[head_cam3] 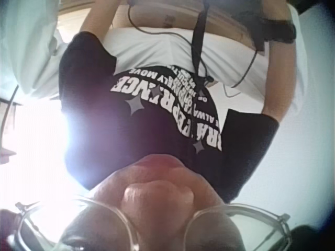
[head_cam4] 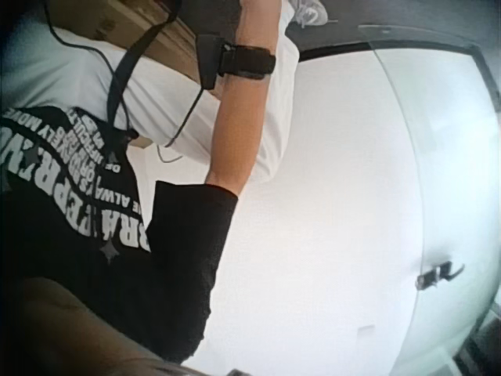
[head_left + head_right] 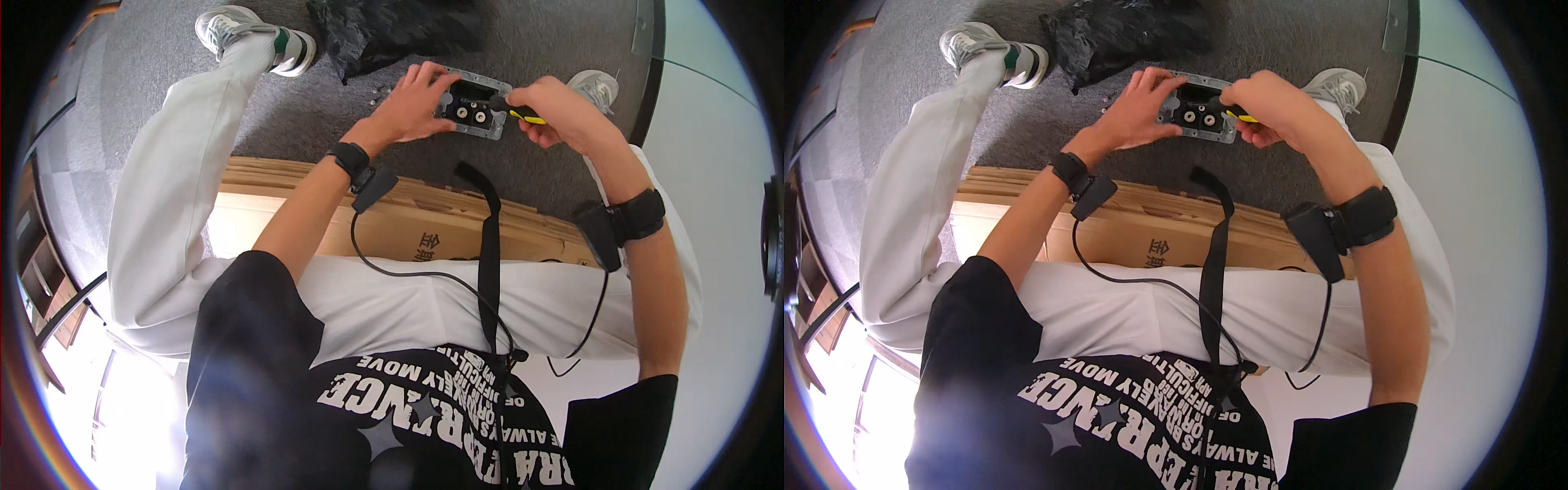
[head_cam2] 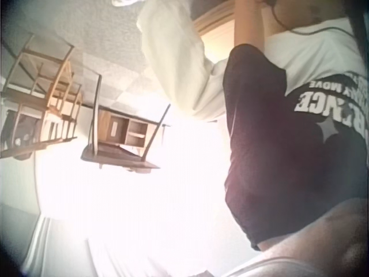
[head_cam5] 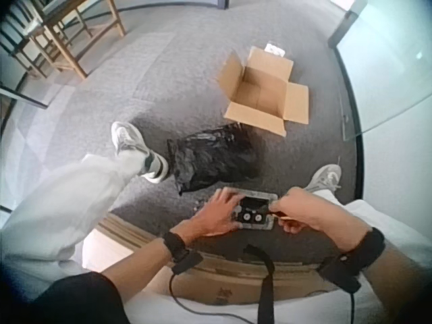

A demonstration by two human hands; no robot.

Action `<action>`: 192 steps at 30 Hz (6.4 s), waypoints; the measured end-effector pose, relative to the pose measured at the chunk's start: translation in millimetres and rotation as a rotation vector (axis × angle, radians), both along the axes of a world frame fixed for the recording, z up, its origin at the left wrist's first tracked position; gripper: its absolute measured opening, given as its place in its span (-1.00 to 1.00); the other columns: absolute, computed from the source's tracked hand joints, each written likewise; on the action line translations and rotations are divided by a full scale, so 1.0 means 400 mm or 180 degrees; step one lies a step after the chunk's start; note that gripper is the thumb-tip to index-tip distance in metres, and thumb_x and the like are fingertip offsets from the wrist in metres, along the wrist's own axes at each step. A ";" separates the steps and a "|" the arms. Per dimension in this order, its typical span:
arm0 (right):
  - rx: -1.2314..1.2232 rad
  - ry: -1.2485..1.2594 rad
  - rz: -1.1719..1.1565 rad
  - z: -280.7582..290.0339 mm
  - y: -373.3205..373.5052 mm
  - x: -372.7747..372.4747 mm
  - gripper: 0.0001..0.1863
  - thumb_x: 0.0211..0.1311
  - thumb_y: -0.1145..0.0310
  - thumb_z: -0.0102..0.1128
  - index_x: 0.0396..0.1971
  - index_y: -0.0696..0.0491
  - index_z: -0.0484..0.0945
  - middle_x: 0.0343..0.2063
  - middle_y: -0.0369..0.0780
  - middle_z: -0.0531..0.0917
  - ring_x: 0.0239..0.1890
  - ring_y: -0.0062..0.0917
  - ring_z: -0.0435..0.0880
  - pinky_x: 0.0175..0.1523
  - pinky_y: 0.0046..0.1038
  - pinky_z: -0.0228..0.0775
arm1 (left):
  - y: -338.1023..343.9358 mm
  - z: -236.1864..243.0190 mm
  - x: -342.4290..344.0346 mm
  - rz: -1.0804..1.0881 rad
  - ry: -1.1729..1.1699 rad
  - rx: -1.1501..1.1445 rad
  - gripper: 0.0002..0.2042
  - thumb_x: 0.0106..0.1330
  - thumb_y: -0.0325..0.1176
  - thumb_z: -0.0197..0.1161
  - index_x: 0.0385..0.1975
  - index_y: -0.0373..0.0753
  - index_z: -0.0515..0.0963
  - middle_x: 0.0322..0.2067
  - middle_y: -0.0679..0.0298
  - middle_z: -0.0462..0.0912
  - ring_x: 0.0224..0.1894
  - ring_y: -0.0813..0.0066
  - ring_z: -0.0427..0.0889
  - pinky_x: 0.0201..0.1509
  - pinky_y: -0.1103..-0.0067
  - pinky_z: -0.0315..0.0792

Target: The person picks up several small screws and places them into holes on a metal baseplate, then uses a screwdriver to tighten them. The person subsequently picks up a metal housing and a internal sensor assembly, placing the assembly inside the housing before setting the unit back onto the baseplate to check the fit.

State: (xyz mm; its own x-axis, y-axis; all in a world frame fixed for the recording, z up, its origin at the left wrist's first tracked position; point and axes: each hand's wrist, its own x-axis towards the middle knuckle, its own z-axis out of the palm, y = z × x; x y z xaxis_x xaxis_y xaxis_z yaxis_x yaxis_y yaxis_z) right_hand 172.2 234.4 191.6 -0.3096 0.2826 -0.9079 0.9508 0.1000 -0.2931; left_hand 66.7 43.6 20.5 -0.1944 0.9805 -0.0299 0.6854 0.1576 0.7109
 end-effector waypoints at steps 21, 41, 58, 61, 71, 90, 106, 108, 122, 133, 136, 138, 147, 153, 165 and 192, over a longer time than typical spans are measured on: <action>0.0711 -0.0485 0.2501 -0.013 -0.109 -0.151 -0.73 0.08 0.36 0.12 -0.40 0.30 0.60 -0.53 0.02 0.67 -0.63 -0.23 0.68 -0.52 -0.26 0.53 | -0.007 -0.036 0.025 0.0147 0.0039 -0.0307 0.15 -0.07 -0.27 0.64 0.50 -0.08 -0.07 0.43 -0.21 -0.03 0.41 -0.20 0.18 0.34 0.19 0.42; 0.2034 0.0308 0.3190 -0.009 -0.162 -0.012 -0.81 0.09 0.35 0.29 -0.42 0.17 0.71 -0.41 -0.04 0.74 -0.35 -0.29 0.79 -0.33 -0.37 0.64 | 0.046 0.045 0.057 -0.0489 -0.0327 0.0210 -0.74 0.25 -0.50 0.26 -0.05 -0.21 0.60 -0.13 0.19 0.69 -0.02 0.11 0.61 0.09 0.28 0.46; 0.0363 -0.0575 0.0532 -0.003 -0.099 -0.084 -0.72 0.19 0.28 0.14 -0.53 0.22 0.49 -0.71 -0.25 0.46 -0.76 -0.61 0.30 -0.70 -0.47 0.04 | 0.020 -0.023 0.001 0.1414 -0.0513 -0.0715 -0.62 0.35 -0.34 0.11 0.11 -0.40 0.40 -0.11 -0.18 0.61 -0.02 -0.24 0.60 0.09 0.17 0.50; 0.0357 -0.0585 0.0532 -0.009 -0.076 -0.079 -0.69 0.18 0.27 0.15 -0.58 0.23 0.51 -0.74 -0.25 0.46 -0.78 -0.57 0.31 -0.71 -0.45 0.08 | 0.049 -0.021 0.024 0.1242 -0.1182 -0.1562 -0.56 0.39 -0.21 0.03 0.04 -0.53 0.37 -0.02 -0.32 0.56 0.04 -0.34 0.55 0.13 0.04 0.41; 0.0866 -0.0268 0.1715 -0.057 -0.092 -0.051 -0.67 0.15 0.26 0.11 -0.61 0.25 0.56 -0.77 -0.13 0.52 -0.76 -0.39 0.51 -0.65 -0.32 0.34 | 0.039 -0.040 0.042 0.1196 -0.1459 -0.1859 -0.50 0.46 -0.21 0.05 0.16 -0.56 0.23 -0.13 -0.42 0.58 -0.02 -0.37 0.58 0.08 0.04 0.43; 0.1189 -0.0161 0.1972 -0.024 -0.093 -0.035 -0.61 0.24 0.26 0.15 -0.25 0.37 0.66 -0.47 0.16 0.69 -0.34 -0.06 0.75 -0.14 -0.20 0.56 | 0.039 -0.037 0.042 0.1164 -0.1433 -0.1823 -0.47 0.45 -0.20 0.08 0.23 -0.51 0.21 -0.13 -0.37 0.61 -0.06 -0.31 0.62 0.02 0.06 0.47; 0.1746 0.0422 0.3528 0.005 -0.109 -0.028 -0.77 0.05 0.36 0.29 -0.37 0.21 0.69 -0.44 0.01 0.72 -0.36 -0.10 0.76 -0.25 -0.23 0.63 | 0.037 -0.012 0.037 0.1131 -0.1423 -0.1692 -0.50 0.42 -0.21 0.13 0.11 -0.56 0.29 -0.16 -0.39 0.60 -0.04 -0.34 0.61 0.07 0.06 0.47; 0.1730 0.0842 0.3683 0.000 -0.122 -0.044 -0.81 -0.04 0.40 0.32 -0.40 0.17 0.69 -0.45 -0.03 0.71 -0.35 -0.14 0.76 -0.25 -0.22 0.64 | 0.033 -0.018 0.030 0.1190 -0.1423 -0.1691 -0.50 0.42 -0.21 0.13 0.11 -0.56 0.29 -0.16 -0.40 0.60 -0.04 -0.34 0.61 0.07 0.07 0.47; 0.1121 0.0531 0.0493 -0.017 -0.034 0.018 -0.49 0.29 0.04 0.09 -0.20 0.28 0.63 -0.49 -0.05 0.68 -0.50 -0.38 0.71 -0.32 -0.33 0.54 | 0.044 -0.054 0.038 0.1195 -0.1647 -0.1752 -0.47 0.45 -0.14 0.09 0.22 -0.44 0.26 -0.06 -0.32 0.60 0.02 -0.28 0.60 0.09 0.08 0.43; 0.1859 0.0798 0.1205 0.005 -0.154 0.040 -0.68 0.34 0.14 0.18 -0.10 0.07 0.55 -0.58 -0.16 0.62 -0.49 -0.26 0.66 -0.33 -0.28 0.48 | 0.035 -0.072 0.034 0.1158 -0.1686 -0.1729 -0.47 0.44 -0.10 0.11 0.20 -0.40 0.26 -0.05 -0.30 0.60 0.03 -0.26 0.60 0.06 0.09 0.44; 0.2100 0.1121 0.2152 0.024 -0.152 0.053 -0.76 0.23 0.29 0.27 -0.15 0.05 0.57 -0.43 -0.12 0.64 -0.38 -0.15 0.68 -0.23 -0.22 0.52 | 0.028 -0.083 0.029 0.1162 -0.1694 -0.1725 -0.46 0.44 -0.10 0.11 0.21 -0.40 0.25 -0.06 -0.28 0.61 0.03 -0.24 0.60 0.06 0.10 0.45; 0.2312 0.1326 0.2765 0.017 -0.124 0.068 -0.72 0.17 0.37 0.31 -0.11 0.04 0.58 -0.33 -0.11 0.62 -0.31 -0.16 0.68 -0.19 -0.20 0.52 | 0.020 -0.080 0.020 0.1160 -0.1658 -0.1648 -0.46 0.43 -0.10 0.12 0.22 -0.40 0.25 -0.06 -0.27 0.61 0.03 -0.23 0.61 0.07 0.11 0.45; 0.2841 0.1156 0.1762 0.010 -0.149 0.048 -0.56 0.37 0.15 0.17 0.12 0.08 0.42 -0.14 0.06 0.57 -0.23 -0.10 0.71 -0.21 -0.16 0.59 | 0.019 -0.091 0.021 0.1144 -0.1684 -0.1622 -0.42 0.43 -0.07 0.11 0.28 -0.36 0.26 0.03 -0.21 0.59 0.07 -0.15 0.60 0.11 0.17 0.44; 0.2354 -0.0039 0.2146 0.026 -0.148 0.050 -0.59 0.39 0.14 0.13 0.05 0.11 0.38 -0.11 0.09 0.54 -0.19 -0.04 0.68 -0.20 -0.14 0.56 | 0.019 -0.068 0.014 0.1146 -0.1757 -0.1720 -0.42 0.43 -0.06 0.10 0.29 -0.36 0.26 0.04 -0.18 0.59 0.08 -0.12 0.60 0.11 0.17 0.43; 0.2270 -0.0232 0.1816 0.078 -0.174 0.002 -0.71 0.36 0.21 0.21 -0.15 0.12 0.44 -0.36 -0.08 0.56 -0.25 -0.18 0.64 -0.13 -0.22 0.52 | 0.010 -0.098 0.012 0.1121 -0.1812 -0.1661 -0.42 0.45 -0.04 0.10 0.28 -0.35 0.27 -0.08 -0.11 0.64 -0.12 0.03 0.68 -0.06 0.20 0.48; 0.2548 0.2689 0.1766 -0.030 -0.109 0.118 -0.49 0.34 0.22 0.22 0.17 0.20 0.44 0.04 0.04 0.49 0.07 -0.17 0.53 0.11 -0.23 0.38 | 0.005 -0.126 0.020 0.1093 -0.1558 -0.1476 -0.40 0.46 0.00 0.11 0.31 -0.34 0.26 -0.18 -0.02 0.68 -0.29 0.25 0.68 -0.18 0.32 0.52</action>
State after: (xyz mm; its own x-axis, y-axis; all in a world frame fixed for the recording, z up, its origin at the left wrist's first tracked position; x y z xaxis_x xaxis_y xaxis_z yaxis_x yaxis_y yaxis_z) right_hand 219.3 190.9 179.5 -0.9526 0.3039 -0.0124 0.2759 0.8463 -0.4557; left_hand 74.5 45.6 -30.0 -0.3451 0.7332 -0.5860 0.1671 0.6624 0.7303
